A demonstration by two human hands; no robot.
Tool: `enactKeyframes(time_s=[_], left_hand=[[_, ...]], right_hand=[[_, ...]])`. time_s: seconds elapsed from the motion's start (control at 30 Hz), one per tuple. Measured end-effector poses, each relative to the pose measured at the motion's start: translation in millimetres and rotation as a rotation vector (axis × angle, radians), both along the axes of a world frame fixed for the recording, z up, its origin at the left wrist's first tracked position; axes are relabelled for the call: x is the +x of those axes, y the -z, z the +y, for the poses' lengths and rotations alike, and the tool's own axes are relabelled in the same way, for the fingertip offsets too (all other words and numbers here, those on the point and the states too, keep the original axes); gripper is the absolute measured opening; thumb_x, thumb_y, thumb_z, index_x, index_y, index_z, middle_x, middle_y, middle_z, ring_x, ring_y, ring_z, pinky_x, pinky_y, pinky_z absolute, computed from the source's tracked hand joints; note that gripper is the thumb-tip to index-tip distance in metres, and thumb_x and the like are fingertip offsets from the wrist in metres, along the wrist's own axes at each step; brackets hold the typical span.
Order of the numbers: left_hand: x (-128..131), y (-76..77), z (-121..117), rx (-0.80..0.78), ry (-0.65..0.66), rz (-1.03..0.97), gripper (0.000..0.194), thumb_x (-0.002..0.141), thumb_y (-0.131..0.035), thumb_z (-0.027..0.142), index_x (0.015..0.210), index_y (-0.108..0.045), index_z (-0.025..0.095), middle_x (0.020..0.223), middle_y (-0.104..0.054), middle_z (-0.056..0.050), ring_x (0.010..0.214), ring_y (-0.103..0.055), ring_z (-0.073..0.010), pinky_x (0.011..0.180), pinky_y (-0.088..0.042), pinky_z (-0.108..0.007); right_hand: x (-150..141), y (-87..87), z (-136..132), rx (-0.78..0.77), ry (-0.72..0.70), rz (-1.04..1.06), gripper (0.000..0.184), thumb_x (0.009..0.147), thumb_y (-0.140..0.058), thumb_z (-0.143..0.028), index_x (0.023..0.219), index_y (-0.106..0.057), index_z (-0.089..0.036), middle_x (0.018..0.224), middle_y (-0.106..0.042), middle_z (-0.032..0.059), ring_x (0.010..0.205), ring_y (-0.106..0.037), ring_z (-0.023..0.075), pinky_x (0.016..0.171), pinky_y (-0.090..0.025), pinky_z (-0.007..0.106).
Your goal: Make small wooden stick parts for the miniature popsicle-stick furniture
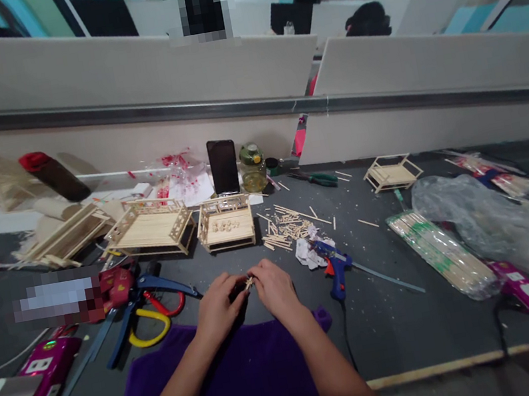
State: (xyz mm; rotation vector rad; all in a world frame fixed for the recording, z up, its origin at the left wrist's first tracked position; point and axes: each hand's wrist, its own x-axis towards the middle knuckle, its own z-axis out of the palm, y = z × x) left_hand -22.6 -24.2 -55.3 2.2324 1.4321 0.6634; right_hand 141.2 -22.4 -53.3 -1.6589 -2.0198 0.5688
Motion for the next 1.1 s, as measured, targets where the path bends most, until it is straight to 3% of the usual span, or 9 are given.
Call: enactKeyframes(time_s=[0.33, 0.6, 1.1], left_hand=[[2.8, 4.2, 0.5, 0.004, -0.005, -0.027, 0.014, 0.091, -0.050, 0.023, 0.098, -0.063, 0.021, 0.090, -0.064, -0.005, 0.089, -0.058, -0.0212, 0.077, -0.046, -0.031], [2.6, 5.5, 1.0, 0.013, -0.008, -0.052, 0.018, 0.092, -0.048, 0.026, 0.096, -0.065, 0.021, 0.084, -0.061, -0.005, 0.086, -0.058, -0.0207, 0.075, -0.046, -0.030], [6.6, 2.6, 1.4, -0.050, -0.025, -0.138, 0.016, 0.092, -0.050, 0.026, 0.092, -0.065, 0.021, 0.086, -0.066, -0.005, 0.085, -0.061, -0.0199, 0.075, -0.045, -0.029]], right_hand=[[-1.8, -1.0, -8.2, 0.022, 0.039, 0.041, 0.023, 0.090, -0.050, -0.013, 0.107, -0.063, -0.022, 0.099, -0.067, 0.0053, 0.093, -0.062, 0.0187, 0.079, -0.045, 0.027], [-2.7, -3.4, -9.0, 0.033, 0.038, 0.096, 0.019, 0.088, -0.052, -0.013, 0.095, -0.066, -0.024, 0.093, -0.068, 0.0030, 0.088, -0.063, 0.0175, 0.077, -0.044, 0.026], [-1.1, -0.8, -6.9, -0.030, 0.063, 0.262, 0.015, 0.086, -0.052, -0.016, 0.092, -0.064, -0.023, 0.086, -0.071, 0.0008, 0.079, -0.067, 0.0162, 0.071, -0.047, 0.025]])
